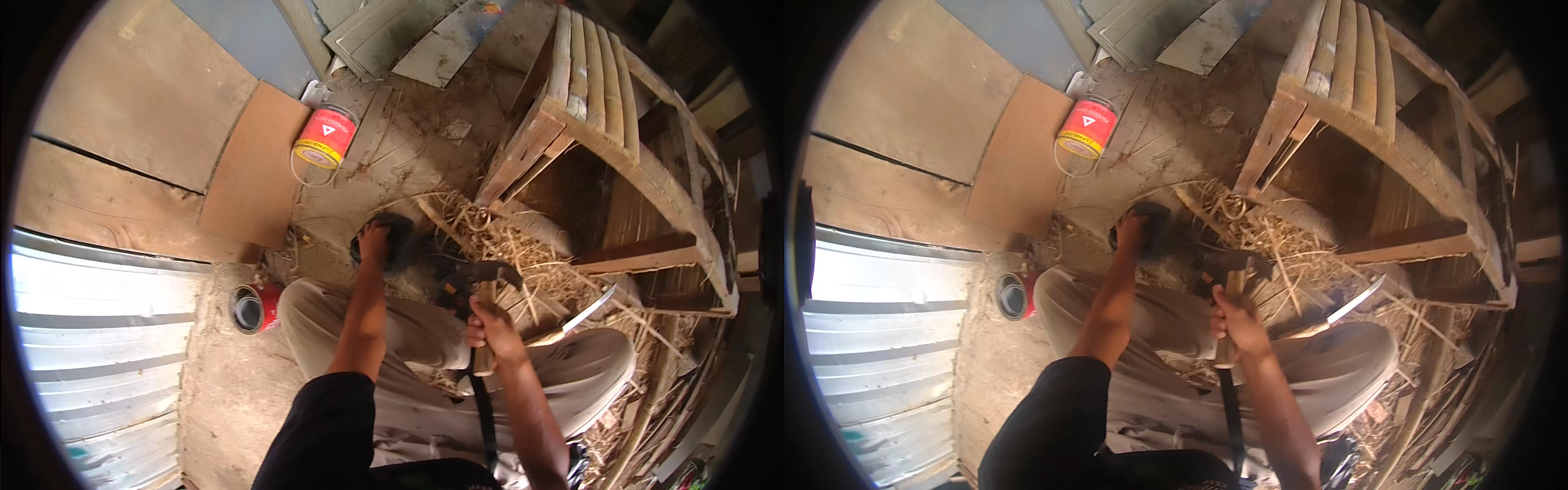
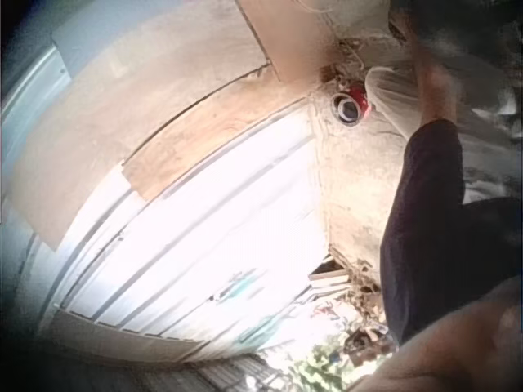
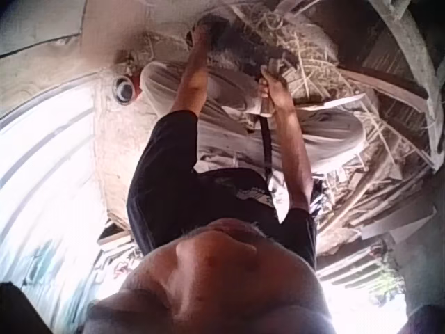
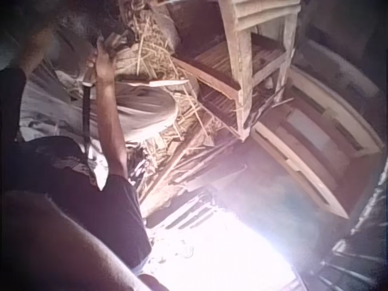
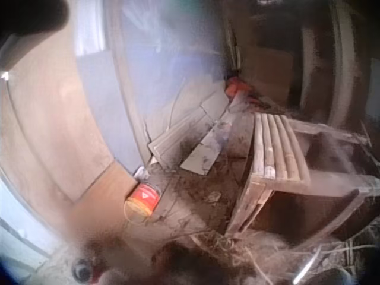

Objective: The person assembles bamboo poles into a wooden frame. They use a hand saw to cut the poles to length, a machete to trim and shape them, and a hammer to drive nails into the frame to secure the poles in place.

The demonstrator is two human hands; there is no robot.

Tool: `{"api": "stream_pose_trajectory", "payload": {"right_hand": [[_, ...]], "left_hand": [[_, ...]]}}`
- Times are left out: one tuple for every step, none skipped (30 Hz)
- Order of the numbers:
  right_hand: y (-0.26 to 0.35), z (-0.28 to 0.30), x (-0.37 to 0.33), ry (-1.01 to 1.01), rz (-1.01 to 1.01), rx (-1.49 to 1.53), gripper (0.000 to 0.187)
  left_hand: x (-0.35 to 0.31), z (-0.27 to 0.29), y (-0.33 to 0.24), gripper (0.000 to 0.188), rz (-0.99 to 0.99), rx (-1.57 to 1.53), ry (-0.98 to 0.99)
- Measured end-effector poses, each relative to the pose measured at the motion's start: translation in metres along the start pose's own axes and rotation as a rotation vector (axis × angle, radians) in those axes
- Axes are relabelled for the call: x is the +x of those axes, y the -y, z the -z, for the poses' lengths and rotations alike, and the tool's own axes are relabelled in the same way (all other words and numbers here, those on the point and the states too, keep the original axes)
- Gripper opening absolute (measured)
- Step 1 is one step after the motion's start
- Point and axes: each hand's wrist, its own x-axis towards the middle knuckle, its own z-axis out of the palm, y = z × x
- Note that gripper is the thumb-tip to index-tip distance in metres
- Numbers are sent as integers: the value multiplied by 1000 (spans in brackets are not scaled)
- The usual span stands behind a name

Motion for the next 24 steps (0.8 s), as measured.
{"api": "stream_pose_trajectory", "payload": {"right_hand": [[1, -1, 0, -23, -11, -5, 28], [2, -1, 0, -22, 8, 9, 29], [2, -2, 0, -34, -9, 5, 28], [3, -2, 1, -38, -11, 9, 28], [4, -3, 0, -43, -3, 20, 28], [5, -4, 1, -31, 2, 14, 27], [6, -5, 0, -25, 5, 17, 27], [7, -6, 0, -51, -21, 19, 26], [7, -6, -1, -24, 5, 13, 26], [8, -7, -2, -32, 6, 10, 25], [8, -7, -2, -42, 8, 8, 24], [8, -7, -3, -38, 15, 7, 24], [8, -7, -3, -35, 25, 9, 24], [7, -7, -3, 1, 30, 27, 24], [8, -8, -3, -6, 17, 50, 25], [7, -7, -3, -1, 29, 68, 25], [7, -8, -3, 16, 34, 87, 25], [7, -7, -3, 18, 31, 118, 25], [8, -9, -3, 4, 84, 14, 24], [7, -9, -4, 24, 92, 25, 24], [8, -10, -3, 46, 93, 62, 23], [7, -11, -3, 40, 82, 97, 23], [8, -12, -3, 56, 97, 101, 23], [8, -13, -4, 65, 100, 104, 23]], "left_hand": [[-1, -2, 4, 37, -9, 7, -17], [1, -4, 6, 36, -27, -1, -37], [1, -6, 8, 35, -36, 2, -23], [1, -7, 10, 31, -45, -99, -61], [1, -6, 13, 28, -46, -185, -75], [0, -4, 16, 25, -38, -265, -67], [-1, -3, 17, 22, -60, -315, -97], [-2, 0, 19, 19, -69, -358, -111], [-4, 3, 21, 17, -71, -385, -119], [-6, 6, 22, 16, -86, -434, -160], [-8, 8, 23, 16, -98, -471, -193], [-10, 11, 24, 15, -96, -507, -210], [-10, 13, 25, 15, -95, -506, -209], [-12, 16, 26, 15, -73, -500, -188], [-13, 20, 27, 16, -36, -495, -149], [-15, 23, 29, 16, -1, -513, -104], [-17, 28, 30, 16, 49, -534, -43], [-16, 36, 32, 17, 106, -546, 2], [-20, 42, 32, 17, 40, -474, -20], [-25, 47, 31, 17, -3, -410, -55], [-28, 52, 30, 18, 10, -463, -36], [-32, 56, 28, 19, 64, -521, 34], [-35, 60, 25, 20, 40, -545, -12], [-43, 60, 25, 21, 47, -572, -18]]}}
